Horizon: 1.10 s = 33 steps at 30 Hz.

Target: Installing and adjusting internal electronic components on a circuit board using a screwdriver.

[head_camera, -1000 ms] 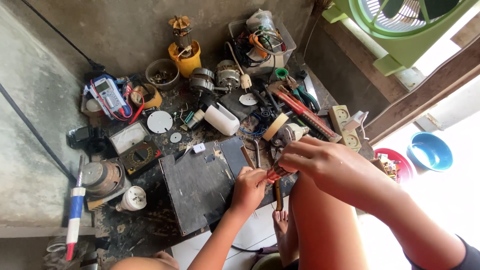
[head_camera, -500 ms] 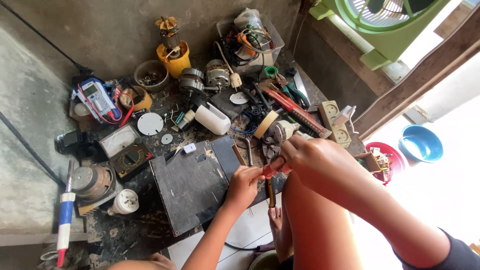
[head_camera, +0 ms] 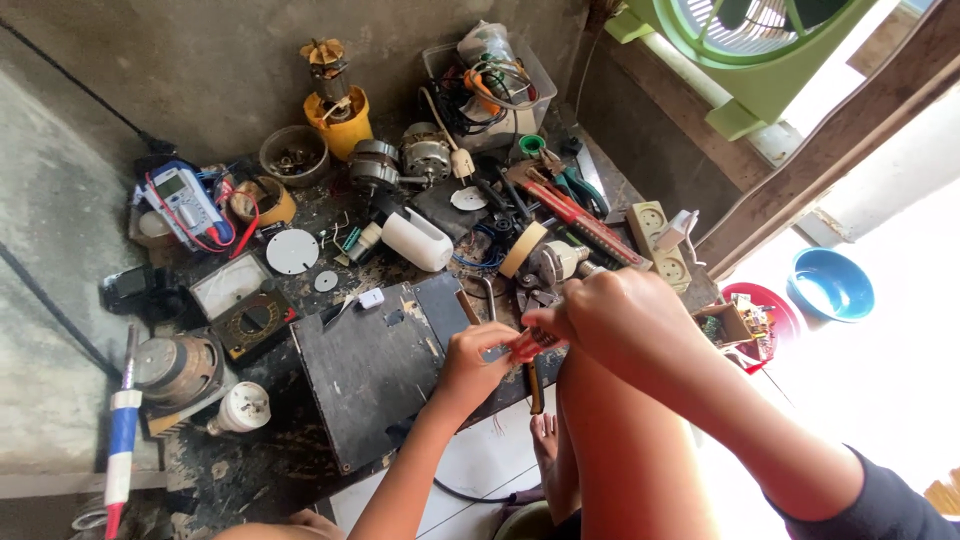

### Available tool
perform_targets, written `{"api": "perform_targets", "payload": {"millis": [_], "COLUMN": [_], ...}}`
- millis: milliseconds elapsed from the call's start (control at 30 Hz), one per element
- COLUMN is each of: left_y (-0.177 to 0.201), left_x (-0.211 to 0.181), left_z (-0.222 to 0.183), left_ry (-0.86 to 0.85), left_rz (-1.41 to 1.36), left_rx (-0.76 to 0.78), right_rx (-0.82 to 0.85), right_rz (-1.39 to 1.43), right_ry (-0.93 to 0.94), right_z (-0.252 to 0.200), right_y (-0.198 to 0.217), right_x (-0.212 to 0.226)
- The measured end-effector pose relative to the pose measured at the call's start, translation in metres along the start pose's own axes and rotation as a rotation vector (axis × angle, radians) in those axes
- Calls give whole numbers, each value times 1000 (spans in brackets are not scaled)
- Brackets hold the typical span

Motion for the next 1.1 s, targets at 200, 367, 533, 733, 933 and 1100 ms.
{"api": "perform_targets", "payload": {"millis": [200, 367, 533, 733, 933, 1100], "left_y": [0, -2, -3, -2, 19, 19], "left_x": [1, 10, 20, 18, 9, 28], "left_z": [2, 0, -8, -19, -29, -48], "left_ry": [33, 43, 84, 98, 141, 115], "left_rz": [42, 36, 57, 123, 580, 894], "left_rx": [-42, -66, -55, -24, 158, 262], "right_rx": [-18, 1, 54, 108, -87, -132], "right_rz": [-50, 160, 422, 753, 792, 1021], "right_ry": [-75, -113, -111, -178, 118, -16], "right_z": [10, 6, 5, -1, 2, 6], "right_y": [-2, -1, 31, -43, -41, -75], "right_x": [0, -11, -3, 1, 37, 34]}}
Point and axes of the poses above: each hand's wrist, its own z-axis towards the middle knuckle, its own y-axis out of the back of the hand, x = y × z, the point moved 3 cm from there along z, towards the middle knuckle, and after that the axes turned 4 degrees about y, right-handed, at the moved point
